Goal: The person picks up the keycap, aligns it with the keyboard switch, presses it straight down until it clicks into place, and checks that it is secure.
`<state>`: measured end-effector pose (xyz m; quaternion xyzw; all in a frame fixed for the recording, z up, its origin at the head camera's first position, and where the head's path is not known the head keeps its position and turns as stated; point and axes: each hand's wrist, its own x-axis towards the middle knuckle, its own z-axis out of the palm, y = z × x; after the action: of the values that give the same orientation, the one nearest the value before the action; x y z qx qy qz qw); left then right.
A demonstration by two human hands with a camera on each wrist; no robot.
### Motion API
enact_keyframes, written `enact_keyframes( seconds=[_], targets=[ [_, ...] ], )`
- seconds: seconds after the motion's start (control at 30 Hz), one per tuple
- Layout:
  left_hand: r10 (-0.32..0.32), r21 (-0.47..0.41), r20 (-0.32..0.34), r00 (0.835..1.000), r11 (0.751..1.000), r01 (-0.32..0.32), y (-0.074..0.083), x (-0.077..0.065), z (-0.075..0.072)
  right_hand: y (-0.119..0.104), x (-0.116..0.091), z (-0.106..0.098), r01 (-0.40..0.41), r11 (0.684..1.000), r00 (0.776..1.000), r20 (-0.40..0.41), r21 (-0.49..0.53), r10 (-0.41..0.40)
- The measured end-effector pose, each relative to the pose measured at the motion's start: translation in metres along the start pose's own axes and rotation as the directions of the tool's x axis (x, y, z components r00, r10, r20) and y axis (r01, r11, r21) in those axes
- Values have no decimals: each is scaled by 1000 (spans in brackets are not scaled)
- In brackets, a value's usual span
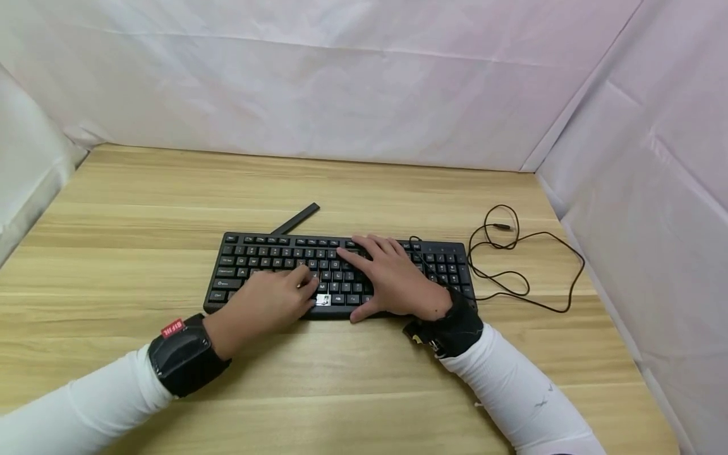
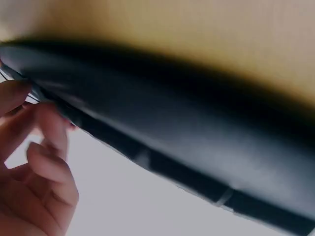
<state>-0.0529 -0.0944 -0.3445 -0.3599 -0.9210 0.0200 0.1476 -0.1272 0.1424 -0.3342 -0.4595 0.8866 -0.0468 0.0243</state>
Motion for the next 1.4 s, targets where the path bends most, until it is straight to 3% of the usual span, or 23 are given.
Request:
enact_keyframes(
  seconds=[0.23,0.43,0.6,0.73,0.93,1.1,1.27,1.4],
  targets=[
    [-65,-36,83,994,997,68,9,-11,3,2,-3,1,-27,1000,1000,13,-2,27],
    [-69,-29,141,988,997,74,13,-14,2,1,-4,3,-32,999,999,24,9,32],
    [-98,-25,164,982,994,104,17,-18,2,0,-3,4,-25,1000,1000,11,5,25],
    [-135,-107,136,981,983,150,13,-19,-2,0,-1,3,-22,1000,1000,12,-4,22],
    [-182,-213,-16,983,961,174,-13,-8,-14,0,-2,2,-10,1000,999,32,2,10],
    [-231,-169,-52,972,961,220,-48,20,-22,0,-3,2,-10,1000,1000,24,9,10],
    [-320,-109,65,945,939,326,-78,45,-19,0,-2,2,-5,1000,1000,7,10,4],
    [-363,-101,218,906,915,391,-94,56,-12,-1,0,2,-8,1000,1000,9,13,7]
  ],
)
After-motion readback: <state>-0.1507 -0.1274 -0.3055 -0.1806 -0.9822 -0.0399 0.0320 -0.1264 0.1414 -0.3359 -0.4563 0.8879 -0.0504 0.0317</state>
